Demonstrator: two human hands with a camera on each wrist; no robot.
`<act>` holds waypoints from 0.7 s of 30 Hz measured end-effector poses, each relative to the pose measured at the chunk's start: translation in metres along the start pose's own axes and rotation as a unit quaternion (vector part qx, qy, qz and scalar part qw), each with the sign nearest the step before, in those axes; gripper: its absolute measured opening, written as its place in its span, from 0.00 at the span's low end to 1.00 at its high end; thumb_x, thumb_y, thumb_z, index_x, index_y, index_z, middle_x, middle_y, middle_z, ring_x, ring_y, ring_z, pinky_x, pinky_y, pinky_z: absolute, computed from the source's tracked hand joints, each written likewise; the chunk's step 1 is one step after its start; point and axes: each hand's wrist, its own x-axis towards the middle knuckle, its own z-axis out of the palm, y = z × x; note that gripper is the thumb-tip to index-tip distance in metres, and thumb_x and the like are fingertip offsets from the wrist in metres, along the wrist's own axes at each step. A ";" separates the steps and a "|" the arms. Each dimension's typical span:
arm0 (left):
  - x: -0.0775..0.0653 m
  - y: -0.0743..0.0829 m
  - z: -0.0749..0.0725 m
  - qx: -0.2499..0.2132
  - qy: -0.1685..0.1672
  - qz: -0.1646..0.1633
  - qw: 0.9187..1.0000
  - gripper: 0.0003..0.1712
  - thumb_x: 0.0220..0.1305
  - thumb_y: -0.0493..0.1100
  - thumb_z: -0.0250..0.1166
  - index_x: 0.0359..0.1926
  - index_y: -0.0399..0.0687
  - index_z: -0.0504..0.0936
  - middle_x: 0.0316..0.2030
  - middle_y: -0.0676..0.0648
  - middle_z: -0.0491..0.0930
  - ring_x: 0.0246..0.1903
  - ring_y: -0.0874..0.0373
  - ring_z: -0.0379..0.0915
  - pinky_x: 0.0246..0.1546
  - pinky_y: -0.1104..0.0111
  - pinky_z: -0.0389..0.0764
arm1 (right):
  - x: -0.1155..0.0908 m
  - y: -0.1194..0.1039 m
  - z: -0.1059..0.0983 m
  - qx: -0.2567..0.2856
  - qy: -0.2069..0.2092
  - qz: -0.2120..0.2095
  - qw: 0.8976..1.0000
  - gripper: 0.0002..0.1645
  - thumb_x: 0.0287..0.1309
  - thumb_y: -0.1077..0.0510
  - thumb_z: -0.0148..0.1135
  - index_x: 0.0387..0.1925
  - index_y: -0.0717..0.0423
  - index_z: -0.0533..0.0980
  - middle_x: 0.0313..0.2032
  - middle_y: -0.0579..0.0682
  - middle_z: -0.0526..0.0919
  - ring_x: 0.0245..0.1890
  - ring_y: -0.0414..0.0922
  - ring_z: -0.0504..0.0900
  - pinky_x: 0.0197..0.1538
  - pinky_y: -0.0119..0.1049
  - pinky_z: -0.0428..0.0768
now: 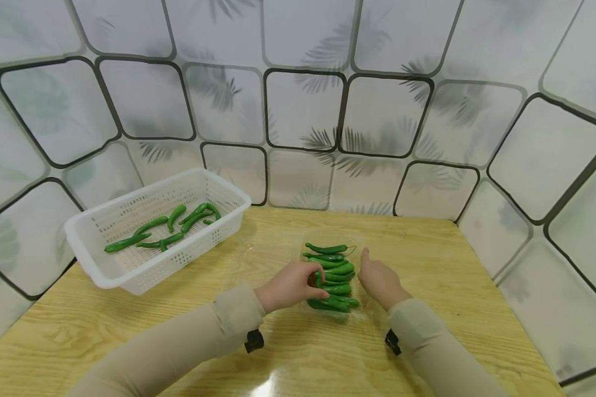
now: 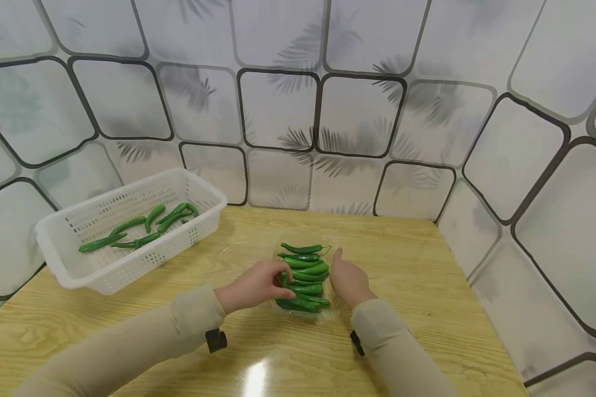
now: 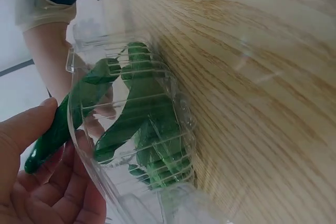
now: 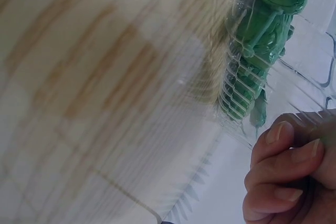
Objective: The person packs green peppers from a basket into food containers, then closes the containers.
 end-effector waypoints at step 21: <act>0.009 -0.004 0.008 0.289 -0.081 0.087 0.950 0.10 0.55 0.53 0.67 0.22 0.57 0.80 0.17 0.62 0.73 0.16 0.71 0.65 0.21 0.76 0.68 | 0.002 -0.002 0.000 -0.011 -0.004 0.005 1.000 0.35 0.67 0.63 0.47 0.68 0.72 0.46 0.08 0.47 0.65 0.08 0.37 0.51 0.14 0.30 0.51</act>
